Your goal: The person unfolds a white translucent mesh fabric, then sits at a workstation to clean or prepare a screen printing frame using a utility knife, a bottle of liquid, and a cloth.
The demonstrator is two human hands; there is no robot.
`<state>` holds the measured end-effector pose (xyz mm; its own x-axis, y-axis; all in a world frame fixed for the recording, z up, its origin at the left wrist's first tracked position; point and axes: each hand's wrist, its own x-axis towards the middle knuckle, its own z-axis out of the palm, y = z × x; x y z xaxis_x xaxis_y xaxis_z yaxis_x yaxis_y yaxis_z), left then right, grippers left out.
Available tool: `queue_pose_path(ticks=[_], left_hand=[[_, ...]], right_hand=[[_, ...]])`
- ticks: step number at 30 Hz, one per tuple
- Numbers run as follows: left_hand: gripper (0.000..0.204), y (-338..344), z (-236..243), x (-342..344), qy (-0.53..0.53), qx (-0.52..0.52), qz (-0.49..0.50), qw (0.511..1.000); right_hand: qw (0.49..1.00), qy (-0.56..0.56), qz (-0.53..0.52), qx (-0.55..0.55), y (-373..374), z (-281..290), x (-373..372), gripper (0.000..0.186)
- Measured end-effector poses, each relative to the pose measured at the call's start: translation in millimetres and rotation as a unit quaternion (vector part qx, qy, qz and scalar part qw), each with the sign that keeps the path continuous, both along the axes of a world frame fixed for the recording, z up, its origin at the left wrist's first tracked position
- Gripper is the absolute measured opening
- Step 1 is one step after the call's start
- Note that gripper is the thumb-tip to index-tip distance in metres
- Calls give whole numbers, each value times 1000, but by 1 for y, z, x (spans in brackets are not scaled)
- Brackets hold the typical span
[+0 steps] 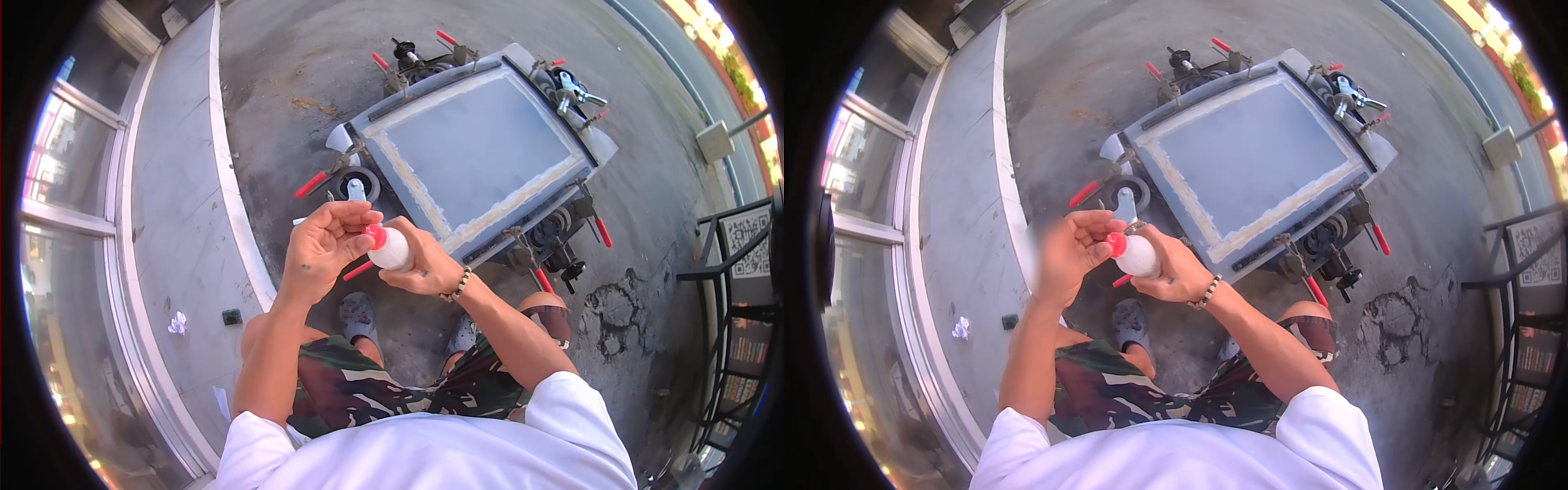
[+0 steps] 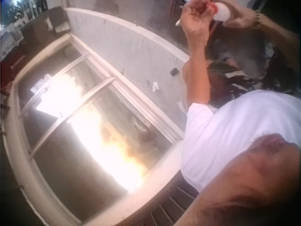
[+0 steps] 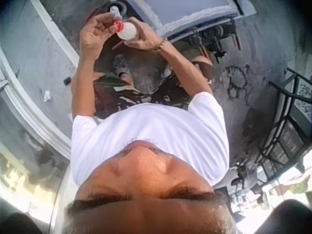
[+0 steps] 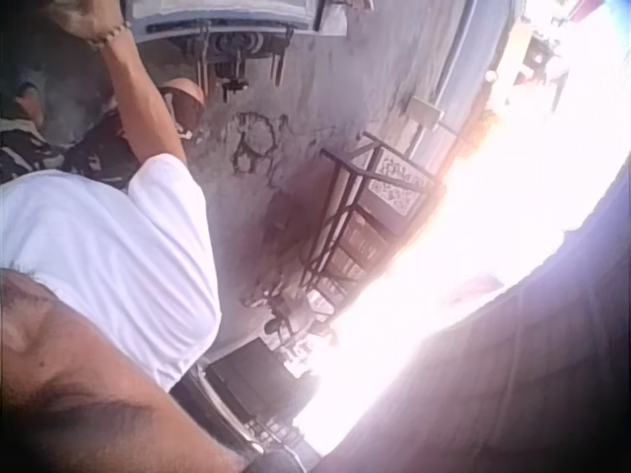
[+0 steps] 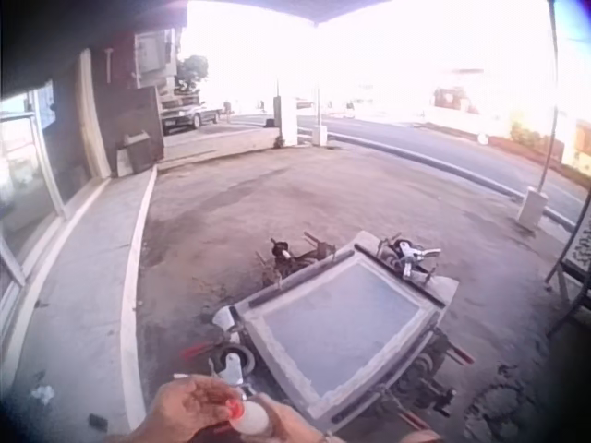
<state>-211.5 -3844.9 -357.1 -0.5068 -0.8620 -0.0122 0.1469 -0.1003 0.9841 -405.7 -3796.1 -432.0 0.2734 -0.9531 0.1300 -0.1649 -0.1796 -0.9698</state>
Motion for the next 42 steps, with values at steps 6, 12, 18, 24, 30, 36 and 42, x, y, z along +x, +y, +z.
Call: queue_pose_path(ticks=[6, 12, 18, 24, 30, 36, 42], left_hand=[[13, -7, 2, 14, -28, 6, 68, 997], [26, -33, 63, 116, -193, -269, 323, 887], [28, 36, 21, 342, -430, -161, 463, 758], [22, 227, -82, 518, -599, 83, 469, 644], [28, 390, -161, 566, -612, 261, 467, 583], [25, 450, -231, 482, -571, 158, 400, 699], [28, 447, -254, 469, -623, 223, 435, 610]], right_hand=[[1000, 12, 19, -22, 1, -1, 12, 58], [996, 81, 22, -17, 2, 4, 14, 53], [987, 144, 65, 2, 10, -2, 30, 51], [979, 174, 102, 23, 17, -19, 45, 56], [973, 189, 129, 39, 22, -27, 70, 59], [977, 152, 127, 84, 38, -30, 98, 59], [977, 121, 122, 130, 49, -52, 99, 61]])
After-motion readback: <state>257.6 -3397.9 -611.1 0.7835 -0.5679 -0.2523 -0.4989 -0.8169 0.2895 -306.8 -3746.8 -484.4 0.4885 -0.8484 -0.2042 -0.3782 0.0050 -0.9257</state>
